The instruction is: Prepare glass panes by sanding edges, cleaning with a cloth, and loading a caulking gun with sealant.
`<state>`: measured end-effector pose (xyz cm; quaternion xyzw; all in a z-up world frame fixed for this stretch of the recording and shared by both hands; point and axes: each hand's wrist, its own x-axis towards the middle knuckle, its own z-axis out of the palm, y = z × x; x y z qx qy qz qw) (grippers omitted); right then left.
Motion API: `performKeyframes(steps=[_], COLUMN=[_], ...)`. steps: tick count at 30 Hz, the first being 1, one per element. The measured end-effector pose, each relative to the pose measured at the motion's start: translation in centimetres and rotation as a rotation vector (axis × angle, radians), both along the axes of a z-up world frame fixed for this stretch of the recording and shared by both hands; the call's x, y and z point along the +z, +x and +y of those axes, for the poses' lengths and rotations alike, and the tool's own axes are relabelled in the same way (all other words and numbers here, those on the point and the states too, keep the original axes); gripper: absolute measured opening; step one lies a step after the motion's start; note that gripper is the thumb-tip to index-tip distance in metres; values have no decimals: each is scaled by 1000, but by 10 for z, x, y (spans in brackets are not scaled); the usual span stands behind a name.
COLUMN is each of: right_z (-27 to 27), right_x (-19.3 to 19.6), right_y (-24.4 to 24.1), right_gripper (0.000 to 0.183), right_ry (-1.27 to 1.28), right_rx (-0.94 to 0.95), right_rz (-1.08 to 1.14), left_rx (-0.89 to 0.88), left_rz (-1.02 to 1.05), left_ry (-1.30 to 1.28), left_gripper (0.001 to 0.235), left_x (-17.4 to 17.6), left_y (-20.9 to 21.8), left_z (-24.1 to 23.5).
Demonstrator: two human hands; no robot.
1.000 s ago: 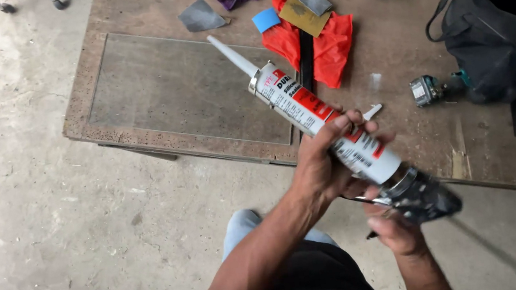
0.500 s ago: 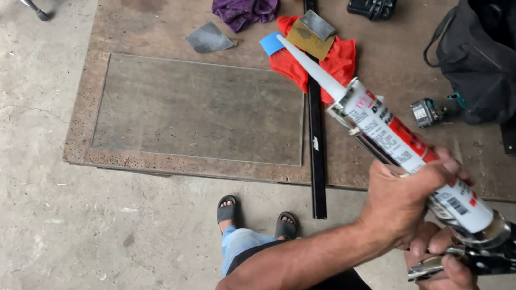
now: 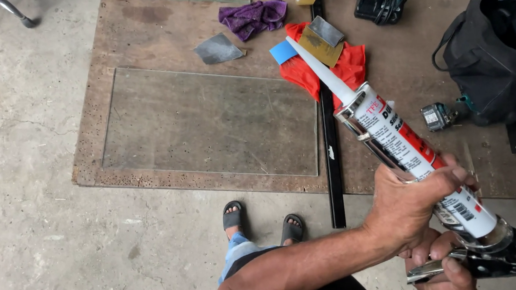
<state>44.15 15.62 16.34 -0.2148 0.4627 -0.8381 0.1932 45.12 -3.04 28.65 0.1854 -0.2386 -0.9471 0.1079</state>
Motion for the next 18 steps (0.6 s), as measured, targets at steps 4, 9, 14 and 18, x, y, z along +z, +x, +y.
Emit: performKeyframes(steps=[4, 9, 14, 18], right_z=[6, 2, -3, -1], right_x=[-14, -14, -7, -14], right_y=[-5, -1, -3, -9], right_gripper=[16, 16, 19, 20], right_ry=[-15, 34, 96, 49], right_rx=[66, 17, 0, 50], right_rz=[4, -22, -32, -2], left_rx=[7, 8, 68, 93], left_rz=[5, 16, 24, 78], left_ry=[2, 41, 114, 157], left_gripper=[17, 15, 17, 16], left_x=[-5, -9, -18, -18], left_y=[-2, -8, -18, -21], left_z=[-5, -8, -3, -2])
